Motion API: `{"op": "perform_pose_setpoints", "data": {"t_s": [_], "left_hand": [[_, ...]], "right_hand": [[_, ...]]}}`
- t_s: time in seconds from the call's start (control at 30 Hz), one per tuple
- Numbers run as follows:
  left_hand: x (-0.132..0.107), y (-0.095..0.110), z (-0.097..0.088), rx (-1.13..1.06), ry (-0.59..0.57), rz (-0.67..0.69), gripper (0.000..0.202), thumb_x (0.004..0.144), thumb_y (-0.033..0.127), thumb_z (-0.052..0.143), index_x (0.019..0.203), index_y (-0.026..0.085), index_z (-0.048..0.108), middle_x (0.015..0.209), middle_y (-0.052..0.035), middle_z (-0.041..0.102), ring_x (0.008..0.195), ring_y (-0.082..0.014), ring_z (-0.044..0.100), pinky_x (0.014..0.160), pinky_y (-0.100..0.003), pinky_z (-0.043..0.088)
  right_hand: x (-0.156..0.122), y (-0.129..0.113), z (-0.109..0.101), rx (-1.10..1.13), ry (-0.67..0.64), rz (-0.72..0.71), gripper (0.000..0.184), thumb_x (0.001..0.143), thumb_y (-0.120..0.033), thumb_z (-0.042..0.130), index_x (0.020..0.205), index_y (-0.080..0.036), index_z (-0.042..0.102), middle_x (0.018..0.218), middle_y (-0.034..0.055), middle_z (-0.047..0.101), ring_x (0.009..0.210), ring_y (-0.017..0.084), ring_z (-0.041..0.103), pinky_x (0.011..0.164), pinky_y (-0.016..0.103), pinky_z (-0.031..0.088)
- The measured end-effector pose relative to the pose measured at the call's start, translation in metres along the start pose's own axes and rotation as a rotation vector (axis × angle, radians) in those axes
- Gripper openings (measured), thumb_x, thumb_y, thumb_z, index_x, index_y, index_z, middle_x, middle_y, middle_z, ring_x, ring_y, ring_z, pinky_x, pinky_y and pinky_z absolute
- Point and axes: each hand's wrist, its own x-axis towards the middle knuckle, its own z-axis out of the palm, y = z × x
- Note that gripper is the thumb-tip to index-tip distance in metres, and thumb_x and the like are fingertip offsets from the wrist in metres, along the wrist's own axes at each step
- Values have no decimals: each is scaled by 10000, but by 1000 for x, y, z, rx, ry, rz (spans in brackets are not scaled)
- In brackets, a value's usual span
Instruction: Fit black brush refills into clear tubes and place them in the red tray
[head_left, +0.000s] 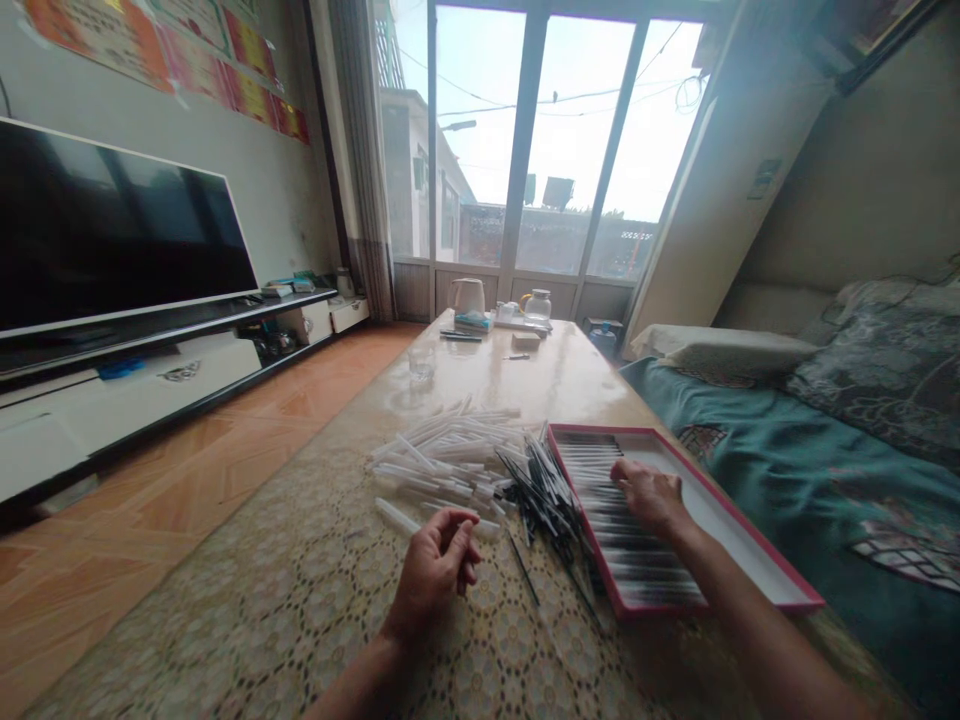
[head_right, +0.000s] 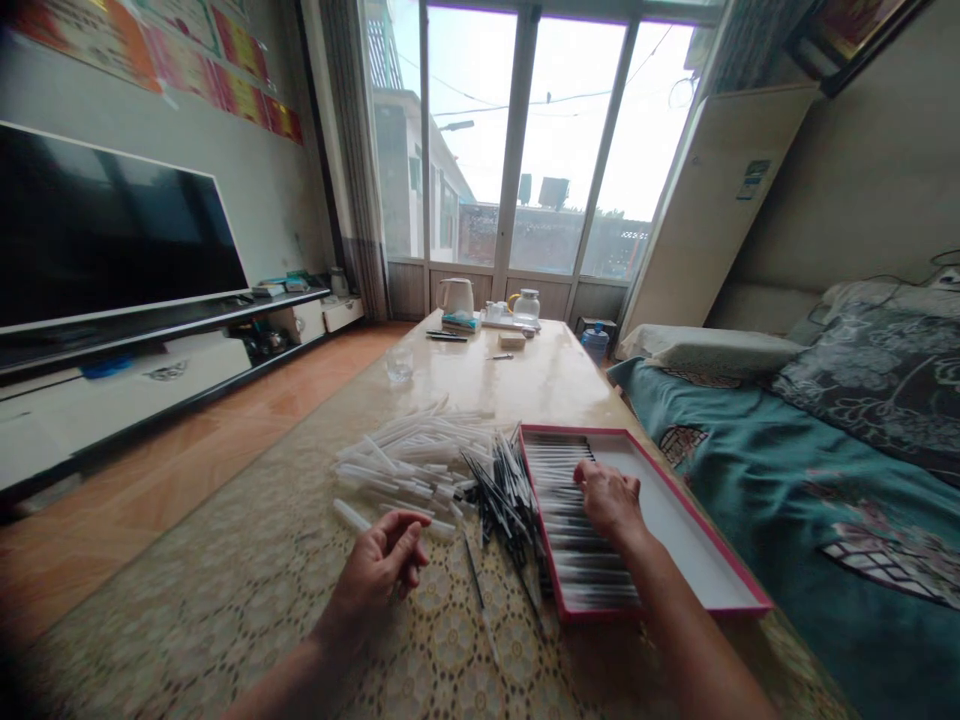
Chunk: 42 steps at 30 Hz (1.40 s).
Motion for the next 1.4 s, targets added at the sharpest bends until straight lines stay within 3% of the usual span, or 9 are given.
{"op": "perform_pose_setpoints", "data": {"t_s": [0.23, 0.47, 0.57, 0.87, 1.07, 1.27, 1.4], "left_hand": [[0, -1, 0, -9, 45, 11, 298, 715, 425, 623, 826, 154, 573, 498, 46, 569, 343, -75, 476, 324, -175, 330], [1, 3, -10, -70, 325, 89, 319, 711, 453, 618, 864, 180, 554, 514, 66, 557, 349, -68, 450, 325, -171, 330], [4, 2, -13, -83, 358, 61, 334, 689, 467, 629, 841, 178, 558, 504, 65, 553, 344, -69, 444, 320, -171, 328], [4, -1, -10, 4, 300, 69, 276, 742, 432, 586, 837, 174, 560, 514, 61, 546, 347, -72, 451, 322, -170, 325], [0, -4, -7, 105, 228, 137, 215, 745, 384, 607, 809, 178, 598, 590, 24, 587, 463, -121, 545, 424, -226, 422], [-3, 0, -5, 360, 207, 276, 211, 783, 333, 577, 913, 186, 655, 694, -22, 596, 625, -169, 583, 584, -276, 468], [-6, 4, -3, 498, 94, 377, 215, 790, 321, 577, 904, 193, 706, 773, -51, 570, 685, -174, 564, 614, -274, 452]], "right_hand": [[2, -21, 4, 24, 120, -46, 167, 848, -171, 501, 931, -214, 640, 948, 59, 621, 954, 198, 539, 735, 283, 295], [13, -80, 11, 64, 192, -105, 134, 819, -292, 546, 832, -219, 659, 996, 47, 595, 967, 207, 498, 783, 300, 296], [18, -96, 18, 66, 200, -85, 166, 793, -319, 561, 782, -181, 653, 1014, 83, 593, 971, 239, 485, 793, 337, 296], [15, -91, 14, 177, 263, -9, 119, 786, -198, 516, 790, -139, 619, 944, 134, 612, 917, 262, 516, 766, 355, 340], [-20, -84, 5, 430, 277, -60, 213, 876, -305, 404, 908, -176, 571, 805, 69, 638, 668, 184, 594, 605, 271, 422], [-53, -91, 5, 989, 112, -97, 185, 805, -351, 499, 842, -178, 553, 678, 10, 588, 589, 149, 540, 523, 228, 416], [-61, -103, 0, 1093, -74, -169, 121, 766, -286, 509, 741, -175, 551, 594, -37, 477, 522, 109, 432, 469, 206, 341]]}}
